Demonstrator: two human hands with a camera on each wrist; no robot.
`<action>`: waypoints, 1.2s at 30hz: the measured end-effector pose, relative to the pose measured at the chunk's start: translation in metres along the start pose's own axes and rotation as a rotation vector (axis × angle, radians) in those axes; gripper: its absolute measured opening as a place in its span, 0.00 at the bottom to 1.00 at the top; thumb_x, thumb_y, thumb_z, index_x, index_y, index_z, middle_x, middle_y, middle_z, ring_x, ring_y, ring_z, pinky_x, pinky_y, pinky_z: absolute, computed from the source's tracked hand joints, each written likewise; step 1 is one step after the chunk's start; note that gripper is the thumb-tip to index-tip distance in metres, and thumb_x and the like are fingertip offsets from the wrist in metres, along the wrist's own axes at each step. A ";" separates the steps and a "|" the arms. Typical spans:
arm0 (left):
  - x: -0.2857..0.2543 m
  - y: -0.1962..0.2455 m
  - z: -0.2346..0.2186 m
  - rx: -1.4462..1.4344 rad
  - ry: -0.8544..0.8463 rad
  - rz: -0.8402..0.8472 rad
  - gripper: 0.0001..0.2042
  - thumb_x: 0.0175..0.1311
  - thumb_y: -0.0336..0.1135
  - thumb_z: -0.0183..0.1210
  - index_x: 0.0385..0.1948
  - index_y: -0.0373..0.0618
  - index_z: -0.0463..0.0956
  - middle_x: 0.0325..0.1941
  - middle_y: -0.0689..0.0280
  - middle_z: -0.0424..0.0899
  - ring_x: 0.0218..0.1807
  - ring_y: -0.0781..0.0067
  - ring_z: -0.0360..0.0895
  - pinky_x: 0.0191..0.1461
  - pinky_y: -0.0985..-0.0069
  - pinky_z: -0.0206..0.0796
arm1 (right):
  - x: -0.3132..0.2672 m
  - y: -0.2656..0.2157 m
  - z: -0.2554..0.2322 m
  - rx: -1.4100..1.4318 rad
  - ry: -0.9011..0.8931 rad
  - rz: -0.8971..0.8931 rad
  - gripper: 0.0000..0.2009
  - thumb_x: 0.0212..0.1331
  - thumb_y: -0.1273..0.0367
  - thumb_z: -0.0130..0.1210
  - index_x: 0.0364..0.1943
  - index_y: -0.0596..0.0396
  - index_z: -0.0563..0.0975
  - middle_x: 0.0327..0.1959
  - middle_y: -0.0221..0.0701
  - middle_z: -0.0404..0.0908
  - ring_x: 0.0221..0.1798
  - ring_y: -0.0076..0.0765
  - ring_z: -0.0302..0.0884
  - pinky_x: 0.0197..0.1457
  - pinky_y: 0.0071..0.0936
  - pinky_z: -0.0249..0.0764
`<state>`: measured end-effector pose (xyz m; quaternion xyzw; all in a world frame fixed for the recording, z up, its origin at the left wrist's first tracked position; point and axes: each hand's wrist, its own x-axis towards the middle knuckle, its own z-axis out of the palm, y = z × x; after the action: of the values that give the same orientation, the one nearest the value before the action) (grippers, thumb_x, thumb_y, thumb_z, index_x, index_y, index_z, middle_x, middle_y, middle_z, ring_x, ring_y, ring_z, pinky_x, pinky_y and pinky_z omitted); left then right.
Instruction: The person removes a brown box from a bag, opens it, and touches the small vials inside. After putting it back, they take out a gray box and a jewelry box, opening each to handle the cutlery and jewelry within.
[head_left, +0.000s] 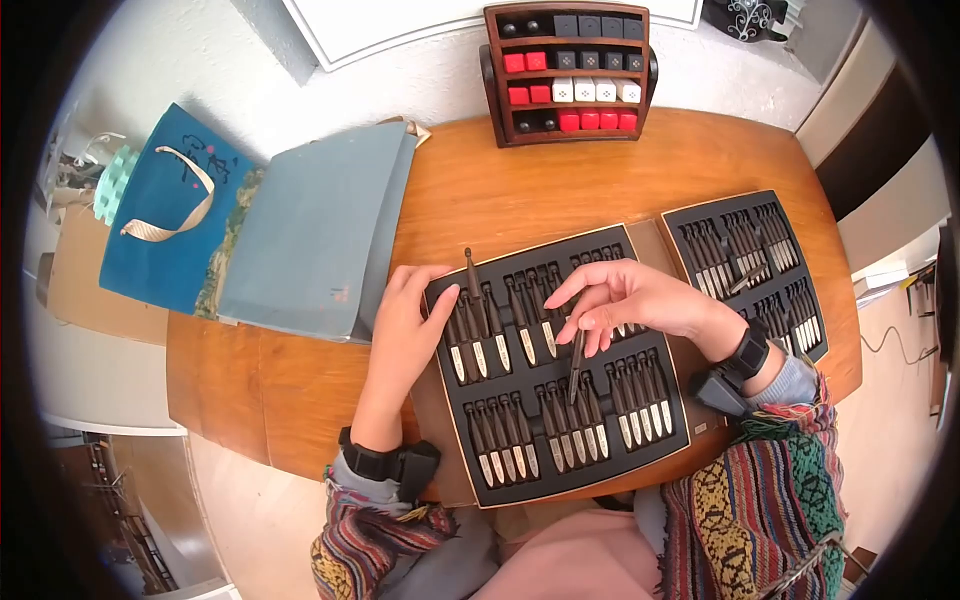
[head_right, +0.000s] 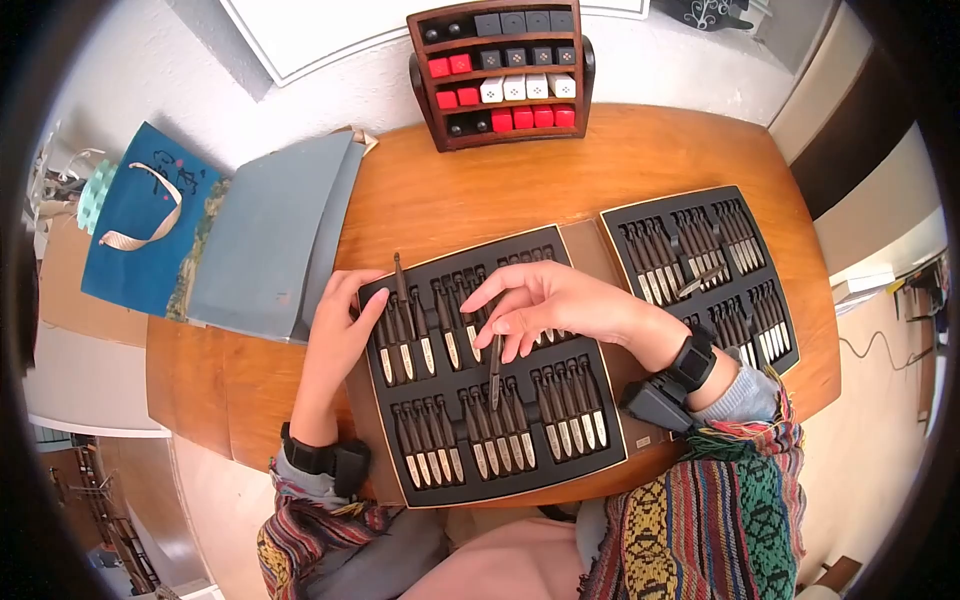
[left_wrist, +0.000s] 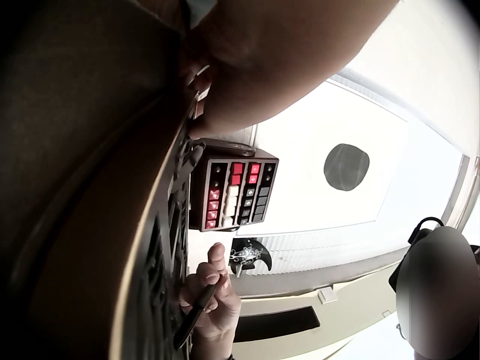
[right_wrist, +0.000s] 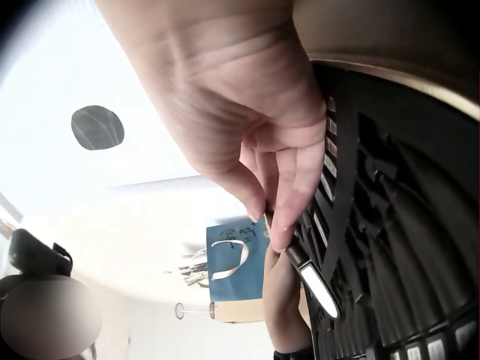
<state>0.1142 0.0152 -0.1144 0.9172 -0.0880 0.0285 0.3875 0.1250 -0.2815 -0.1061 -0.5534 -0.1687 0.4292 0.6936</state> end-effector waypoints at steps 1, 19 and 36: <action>0.000 -0.001 0.001 -0.003 0.001 0.003 0.13 0.66 0.35 0.59 0.48 0.40 0.78 0.36 0.67 0.71 0.30 0.77 0.64 0.36 0.79 0.60 | 0.000 0.001 0.000 0.001 0.004 -0.003 0.16 0.66 0.71 0.55 0.57 0.57 0.72 0.46 0.37 0.85 0.38 0.25 0.83 0.40 0.20 0.77; 0.000 0.002 -0.001 0.034 -0.001 0.006 0.13 0.65 0.36 0.59 0.47 0.41 0.78 0.38 0.63 0.73 0.31 0.70 0.69 0.38 0.76 0.64 | 0.002 0.007 -0.003 0.014 0.045 -0.041 0.08 0.63 0.69 0.60 0.39 0.56 0.74 0.40 0.36 0.86 0.33 0.24 0.83 0.35 0.17 0.77; 0.000 0.002 -0.002 0.062 -0.011 0.001 0.13 0.65 0.37 0.59 0.47 0.40 0.78 0.38 0.62 0.74 0.32 0.69 0.69 0.38 0.75 0.65 | 0.002 0.008 -0.003 0.146 0.136 -0.120 0.06 0.61 0.72 0.62 0.35 0.55 0.74 0.36 0.38 0.86 0.27 0.22 0.81 0.30 0.16 0.75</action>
<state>0.1141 0.0147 -0.1115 0.9288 -0.0896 0.0266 0.3586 0.1253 -0.2817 -0.1151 -0.5183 -0.1224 0.3595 0.7662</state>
